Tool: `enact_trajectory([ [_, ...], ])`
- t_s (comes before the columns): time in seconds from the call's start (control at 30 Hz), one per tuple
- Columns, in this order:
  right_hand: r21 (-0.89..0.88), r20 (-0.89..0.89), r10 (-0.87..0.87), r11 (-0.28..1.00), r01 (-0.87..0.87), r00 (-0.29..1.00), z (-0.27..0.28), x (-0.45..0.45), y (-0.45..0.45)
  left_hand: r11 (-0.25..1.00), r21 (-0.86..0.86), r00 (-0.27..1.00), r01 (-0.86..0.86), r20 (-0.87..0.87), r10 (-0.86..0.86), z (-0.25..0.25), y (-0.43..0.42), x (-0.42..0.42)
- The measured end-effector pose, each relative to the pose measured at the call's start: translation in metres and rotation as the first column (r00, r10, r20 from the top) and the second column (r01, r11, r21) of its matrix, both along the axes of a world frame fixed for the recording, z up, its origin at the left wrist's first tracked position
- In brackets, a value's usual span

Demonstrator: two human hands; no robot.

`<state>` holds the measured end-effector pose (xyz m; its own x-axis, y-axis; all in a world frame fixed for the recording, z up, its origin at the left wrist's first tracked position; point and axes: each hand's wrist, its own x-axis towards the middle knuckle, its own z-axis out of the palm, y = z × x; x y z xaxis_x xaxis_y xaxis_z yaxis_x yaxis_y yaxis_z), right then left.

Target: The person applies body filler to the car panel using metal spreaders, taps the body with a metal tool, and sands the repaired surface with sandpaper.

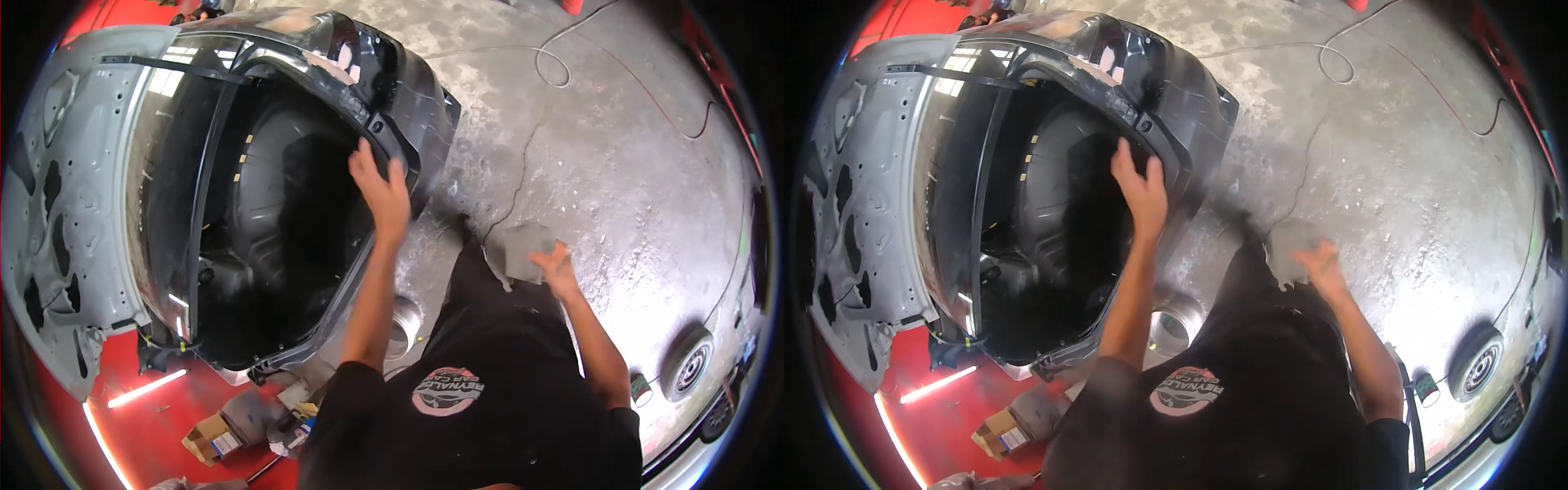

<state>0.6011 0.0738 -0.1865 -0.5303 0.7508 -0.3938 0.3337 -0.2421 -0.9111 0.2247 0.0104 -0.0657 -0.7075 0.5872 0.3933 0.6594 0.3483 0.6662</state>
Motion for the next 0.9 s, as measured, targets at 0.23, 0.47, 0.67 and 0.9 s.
enact_trajectory([
  [0.23, -0.051, 0.023, -0.189, 0.980, 0.190, 0.982, 0.071, -0.034, 0.013, 0.989, -0.063, 0.933, -0.136, -0.343, 0.107, 0.019, 0.080, -0.135],
  [0.47, 0.030, 0.144, -0.069, 0.997, 0.065, 0.987, 0.093, -0.097, 0.002, 0.964, -0.196, 0.946, -0.178, -0.303, 0.113, -0.024, 0.078, -0.126],
  [0.67, 0.007, 0.216, -0.025, 1.000, 0.024, 0.976, 0.107, -0.124, 0.007, 0.994, -0.089, 0.988, -0.063, -0.146, 0.050, -0.048, 0.053, -0.112],
  [0.9, -0.006, 0.207, -0.045, 0.999, 0.047, 0.977, 0.129, -0.170, 0.020, 0.993, 0.110, 0.989, 0.031, -0.144, -0.015, -0.017, 0.047, -0.132],
])
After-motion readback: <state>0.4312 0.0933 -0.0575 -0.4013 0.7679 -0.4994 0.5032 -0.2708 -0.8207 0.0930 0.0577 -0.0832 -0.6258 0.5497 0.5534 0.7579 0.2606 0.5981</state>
